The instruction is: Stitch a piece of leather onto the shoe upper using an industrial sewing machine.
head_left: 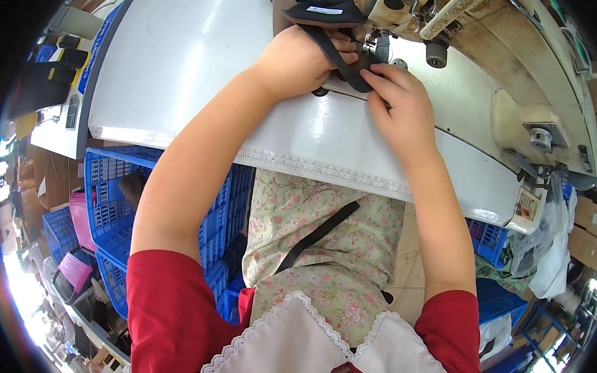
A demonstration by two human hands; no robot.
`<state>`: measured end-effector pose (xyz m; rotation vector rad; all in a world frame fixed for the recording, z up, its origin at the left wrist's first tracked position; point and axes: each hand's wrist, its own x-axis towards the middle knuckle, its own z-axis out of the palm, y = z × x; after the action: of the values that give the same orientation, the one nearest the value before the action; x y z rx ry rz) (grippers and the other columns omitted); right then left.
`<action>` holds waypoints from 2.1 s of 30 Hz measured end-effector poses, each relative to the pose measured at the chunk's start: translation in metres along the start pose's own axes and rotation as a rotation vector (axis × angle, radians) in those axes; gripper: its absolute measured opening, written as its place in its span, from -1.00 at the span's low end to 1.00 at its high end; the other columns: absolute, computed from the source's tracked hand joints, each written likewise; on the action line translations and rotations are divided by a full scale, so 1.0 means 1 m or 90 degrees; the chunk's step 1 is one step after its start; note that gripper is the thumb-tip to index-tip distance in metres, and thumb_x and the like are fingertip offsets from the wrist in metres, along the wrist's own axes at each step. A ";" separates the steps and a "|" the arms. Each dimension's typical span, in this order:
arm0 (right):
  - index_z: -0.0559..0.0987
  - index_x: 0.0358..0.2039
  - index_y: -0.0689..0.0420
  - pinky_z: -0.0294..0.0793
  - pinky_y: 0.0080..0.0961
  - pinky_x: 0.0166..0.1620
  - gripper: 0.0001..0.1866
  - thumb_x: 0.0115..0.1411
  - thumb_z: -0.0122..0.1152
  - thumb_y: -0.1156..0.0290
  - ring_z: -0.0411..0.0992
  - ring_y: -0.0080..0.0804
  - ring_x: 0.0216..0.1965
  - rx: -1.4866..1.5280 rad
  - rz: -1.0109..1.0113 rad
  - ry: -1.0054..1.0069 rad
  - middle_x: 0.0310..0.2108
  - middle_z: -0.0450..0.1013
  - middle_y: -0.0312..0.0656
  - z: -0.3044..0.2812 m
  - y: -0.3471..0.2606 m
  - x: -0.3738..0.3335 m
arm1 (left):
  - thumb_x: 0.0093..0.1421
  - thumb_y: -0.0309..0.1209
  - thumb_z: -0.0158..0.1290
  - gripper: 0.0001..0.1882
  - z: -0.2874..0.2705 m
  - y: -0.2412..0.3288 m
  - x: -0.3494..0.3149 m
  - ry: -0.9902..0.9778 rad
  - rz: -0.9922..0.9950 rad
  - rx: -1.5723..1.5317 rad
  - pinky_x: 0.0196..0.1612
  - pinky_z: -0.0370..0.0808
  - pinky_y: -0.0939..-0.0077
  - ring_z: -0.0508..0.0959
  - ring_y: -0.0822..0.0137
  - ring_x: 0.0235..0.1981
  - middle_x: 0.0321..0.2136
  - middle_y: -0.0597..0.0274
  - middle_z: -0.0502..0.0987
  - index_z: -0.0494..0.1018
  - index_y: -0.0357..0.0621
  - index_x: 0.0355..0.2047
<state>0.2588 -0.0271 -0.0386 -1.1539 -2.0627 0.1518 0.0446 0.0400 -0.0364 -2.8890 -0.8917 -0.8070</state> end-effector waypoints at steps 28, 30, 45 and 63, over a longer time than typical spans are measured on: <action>0.67 -0.24 0.15 0.45 -0.22 -0.04 -0.73 -0.02 0.25 0.48 0.49 -0.15 -0.09 -0.020 0.033 0.042 -0.16 0.54 -0.14 0.013 -0.005 -0.005 | 0.09 -0.48 0.11 -0.63 -0.030 0.041 -0.030 -0.043 -0.057 0.057 0.13 0.42 0.19 0.42 0.10 0.17 0.12 0.09 0.46 0.51 -0.08 -0.04; 0.67 -0.25 0.15 0.44 -0.21 -0.03 -0.74 -0.02 0.25 0.49 0.48 -0.15 -0.08 -0.010 0.035 0.040 -0.15 0.54 -0.13 0.011 -0.006 -0.004 | 0.10 -0.48 0.12 -0.69 -0.055 0.067 -0.041 -0.144 -0.122 0.000 0.03 0.48 0.24 0.48 0.13 0.08 0.05 0.10 0.51 0.53 -0.10 -0.10; 0.68 -0.21 0.10 0.41 -0.19 0.08 -0.73 0.01 0.27 0.45 0.43 -0.08 0.08 -0.033 0.050 -0.006 -0.04 0.53 -0.07 0.004 -0.013 -0.012 | -0.02 -0.56 0.13 -0.48 -0.050 0.020 0.007 -0.206 0.033 0.166 0.05 0.47 0.31 0.45 0.22 0.13 0.11 0.22 0.48 0.50 -0.07 0.03; 0.67 -0.22 0.16 0.33 -0.15 0.21 -0.75 0.06 0.21 0.43 0.42 -0.13 0.09 -0.049 0.062 -0.003 -0.05 0.53 -0.06 0.005 -0.019 -0.009 | -0.02 -0.46 0.13 -0.61 -0.036 0.001 0.007 -0.183 0.035 0.046 0.05 0.50 0.35 0.51 0.26 0.10 0.00 0.22 0.57 0.58 -0.12 -0.11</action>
<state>0.2453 -0.0438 -0.0391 -1.3028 -2.0330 0.1233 0.0333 0.0371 -0.0015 -2.9959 -0.8350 -0.3526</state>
